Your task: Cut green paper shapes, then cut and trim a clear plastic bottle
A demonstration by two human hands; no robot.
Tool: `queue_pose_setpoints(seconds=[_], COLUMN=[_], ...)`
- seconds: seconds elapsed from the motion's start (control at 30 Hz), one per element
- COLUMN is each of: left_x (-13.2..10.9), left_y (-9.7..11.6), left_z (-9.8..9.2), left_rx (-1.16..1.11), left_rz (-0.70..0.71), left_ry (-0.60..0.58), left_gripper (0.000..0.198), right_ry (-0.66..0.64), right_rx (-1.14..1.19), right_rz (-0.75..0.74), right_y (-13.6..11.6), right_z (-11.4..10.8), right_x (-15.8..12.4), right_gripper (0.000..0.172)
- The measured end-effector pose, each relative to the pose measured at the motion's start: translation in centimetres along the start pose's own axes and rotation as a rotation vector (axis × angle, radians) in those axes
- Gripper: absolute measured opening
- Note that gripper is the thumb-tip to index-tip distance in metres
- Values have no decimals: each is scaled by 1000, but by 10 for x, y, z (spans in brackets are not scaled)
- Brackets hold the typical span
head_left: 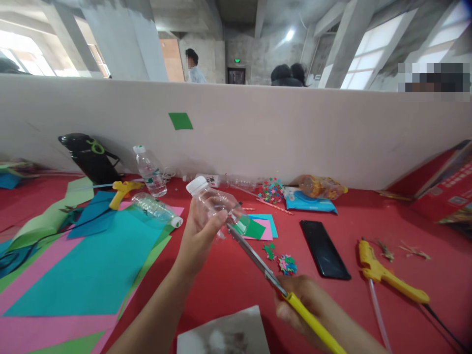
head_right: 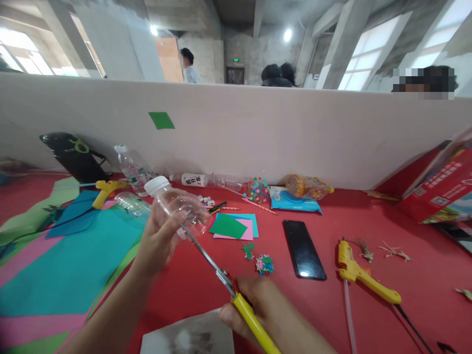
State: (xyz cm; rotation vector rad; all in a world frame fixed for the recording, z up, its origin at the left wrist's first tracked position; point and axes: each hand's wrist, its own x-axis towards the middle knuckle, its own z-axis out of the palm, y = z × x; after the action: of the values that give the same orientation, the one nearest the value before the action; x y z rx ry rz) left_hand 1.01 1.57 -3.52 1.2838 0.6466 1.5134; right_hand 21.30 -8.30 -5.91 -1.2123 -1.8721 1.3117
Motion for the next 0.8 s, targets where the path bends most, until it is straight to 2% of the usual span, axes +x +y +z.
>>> queue_pose_setpoints(seconds=[0.2, 0.4, 0.53, 0.8], left_x=[-2, -2, -2, -1], left_y=[-2, 1, 3, 3], left_z=[2, 4, 5, 3], left_rx=[16, 9, -3, 0], left_rz=[7, 3, 2, -24], left_ry=[-10, -49, -59, -35], left_gripper=[26, 25, 24, 29], right_ry=[-5, 3, -14, -37], right_rx=[21, -26, -23, -42], right_rz=[20, 41, 77, 39], right_y=[-8, -3, 1, 2], right_z=[0, -1, -1, -3], right_x=[-4, -1, -1, -1], right_gripper=[67, 69, 64, 56])
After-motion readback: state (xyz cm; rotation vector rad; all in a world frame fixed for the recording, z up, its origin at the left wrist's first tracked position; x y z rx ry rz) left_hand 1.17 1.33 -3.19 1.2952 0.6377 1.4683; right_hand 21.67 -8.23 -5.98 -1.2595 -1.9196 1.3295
